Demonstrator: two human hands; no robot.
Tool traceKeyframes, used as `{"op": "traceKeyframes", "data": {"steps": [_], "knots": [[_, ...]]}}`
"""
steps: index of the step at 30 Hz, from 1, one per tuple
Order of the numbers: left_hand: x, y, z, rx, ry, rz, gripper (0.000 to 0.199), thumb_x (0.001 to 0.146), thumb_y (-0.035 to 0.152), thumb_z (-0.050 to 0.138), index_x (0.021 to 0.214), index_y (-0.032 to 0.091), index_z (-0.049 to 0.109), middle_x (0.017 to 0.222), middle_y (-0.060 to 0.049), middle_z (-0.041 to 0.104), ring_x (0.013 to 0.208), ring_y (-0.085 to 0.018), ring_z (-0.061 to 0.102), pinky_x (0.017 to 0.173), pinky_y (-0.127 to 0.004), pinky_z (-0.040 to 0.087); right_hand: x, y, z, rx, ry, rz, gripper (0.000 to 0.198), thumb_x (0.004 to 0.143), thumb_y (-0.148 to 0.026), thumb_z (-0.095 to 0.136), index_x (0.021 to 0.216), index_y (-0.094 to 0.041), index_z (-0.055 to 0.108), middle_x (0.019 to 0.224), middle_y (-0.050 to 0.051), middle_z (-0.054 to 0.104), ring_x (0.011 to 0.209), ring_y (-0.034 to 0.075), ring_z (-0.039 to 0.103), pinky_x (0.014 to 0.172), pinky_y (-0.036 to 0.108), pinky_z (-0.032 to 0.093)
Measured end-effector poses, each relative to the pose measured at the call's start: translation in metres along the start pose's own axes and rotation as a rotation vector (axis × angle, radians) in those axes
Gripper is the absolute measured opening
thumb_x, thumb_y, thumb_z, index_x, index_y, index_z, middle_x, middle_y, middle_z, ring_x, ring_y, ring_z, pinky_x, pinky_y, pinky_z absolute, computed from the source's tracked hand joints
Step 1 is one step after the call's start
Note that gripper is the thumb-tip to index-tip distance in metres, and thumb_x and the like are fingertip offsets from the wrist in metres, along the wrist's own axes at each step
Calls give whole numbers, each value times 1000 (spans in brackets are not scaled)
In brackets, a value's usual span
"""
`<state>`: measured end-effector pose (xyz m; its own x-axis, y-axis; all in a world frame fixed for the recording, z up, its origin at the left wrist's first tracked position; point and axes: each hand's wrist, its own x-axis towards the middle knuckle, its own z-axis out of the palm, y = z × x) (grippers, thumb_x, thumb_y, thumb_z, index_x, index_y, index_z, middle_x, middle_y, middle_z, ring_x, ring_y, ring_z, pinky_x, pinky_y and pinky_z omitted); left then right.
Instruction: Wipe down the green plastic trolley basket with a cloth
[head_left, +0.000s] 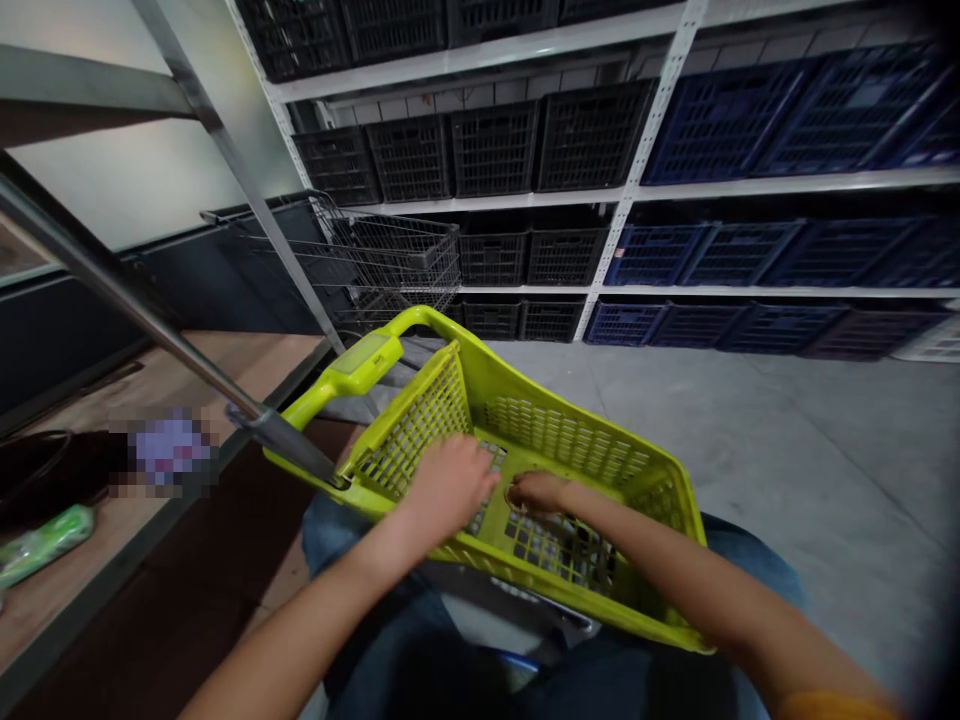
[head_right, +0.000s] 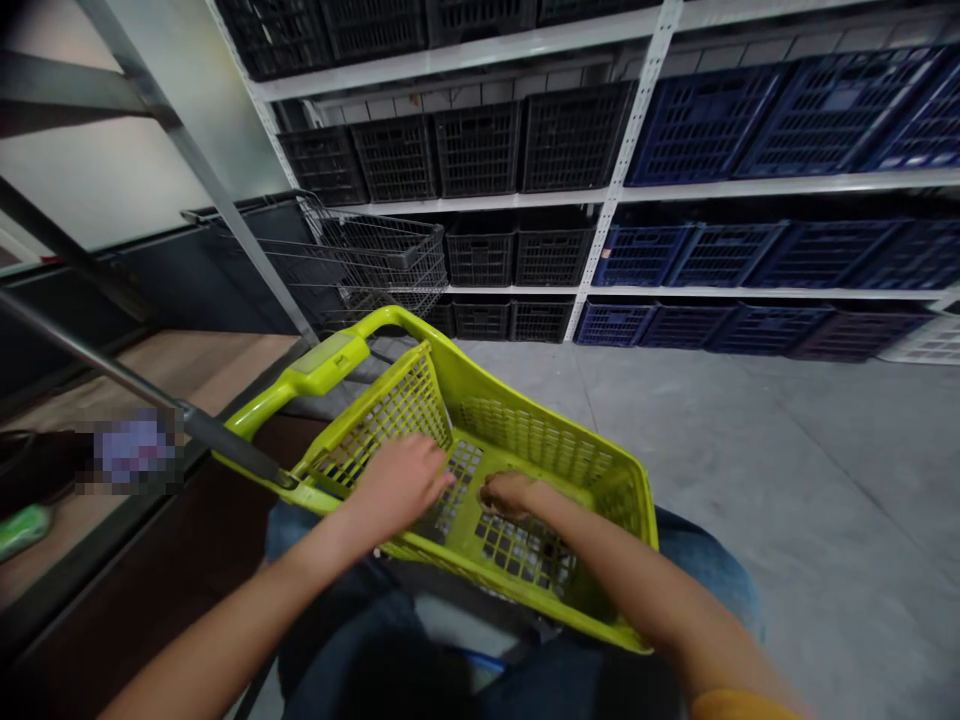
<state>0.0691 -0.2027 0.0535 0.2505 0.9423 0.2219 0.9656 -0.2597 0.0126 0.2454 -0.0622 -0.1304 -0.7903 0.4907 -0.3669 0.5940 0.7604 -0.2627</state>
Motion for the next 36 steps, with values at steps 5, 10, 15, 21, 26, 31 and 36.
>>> {"op": "traceKeyframes", "data": {"steps": [5,10,15,21,26,31,36], "knots": [[-4,-64,-4,73,181,-203,46,80,33,67,125,21,61,148,-18,45,140,-42,32,111,-67,20,-8,-7,-45,-33,254,-113,29,89,-20,51,117,-24,58,106,6,64,92,17,58,77,24,43],[-1,-67,-8,182,-109,-326,66,81,33,68,141,17,48,158,-21,26,142,-44,28,109,-65,27,-23,3,-80,-206,612,-9,33,95,-16,42,127,-18,51,116,12,62,102,21,55,90,32,43],[0,-53,-18,253,-235,-332,65,85,40,62,145,23,43,160,-22,15,146,-44,19,106,-71,25,-22,19,-101,-527,691,-101,38,95,-15,44,132,-22,48,131,12,56,107,23,53,90,36,44],[0,-51,-20,227,-244,-330,61,88,40,59,144,21,45,160,-23,14,147,-42,16,108,-71,22,32,2,-163,-686,788,-204,37,98,-19,43,134,-20,49,136,13,53,114,26,46,90,38,39],[0,-52,-23,195,-241,-323,60,88,39,58,144,20,45,160,-23,16,147,-42,16,107,-73,22,68,4,-125,-796,617,-268,36,97,-18,41,128,-8,55,120,17,60,103,25,49,79,35,40],[2,-51,-26,167,-262,-330,60,88,39,58,144,20,46,160,-22,14,147,-40,16,106,-74,22,69,31,-40,-811,374,-337,25,92,-15,50,107,-9,69,124,16,60,103,23,51,79,34,42],[5,-49,-26,161,-265,-345,59,88,40,58,143,20,46,160,-23,15,147,-41,17,106,-74,22,77,24,-58,-770,370,-341,26,95,-16,45,103,-11,69,111,14,62,97,22,52,77,34,40]]}}
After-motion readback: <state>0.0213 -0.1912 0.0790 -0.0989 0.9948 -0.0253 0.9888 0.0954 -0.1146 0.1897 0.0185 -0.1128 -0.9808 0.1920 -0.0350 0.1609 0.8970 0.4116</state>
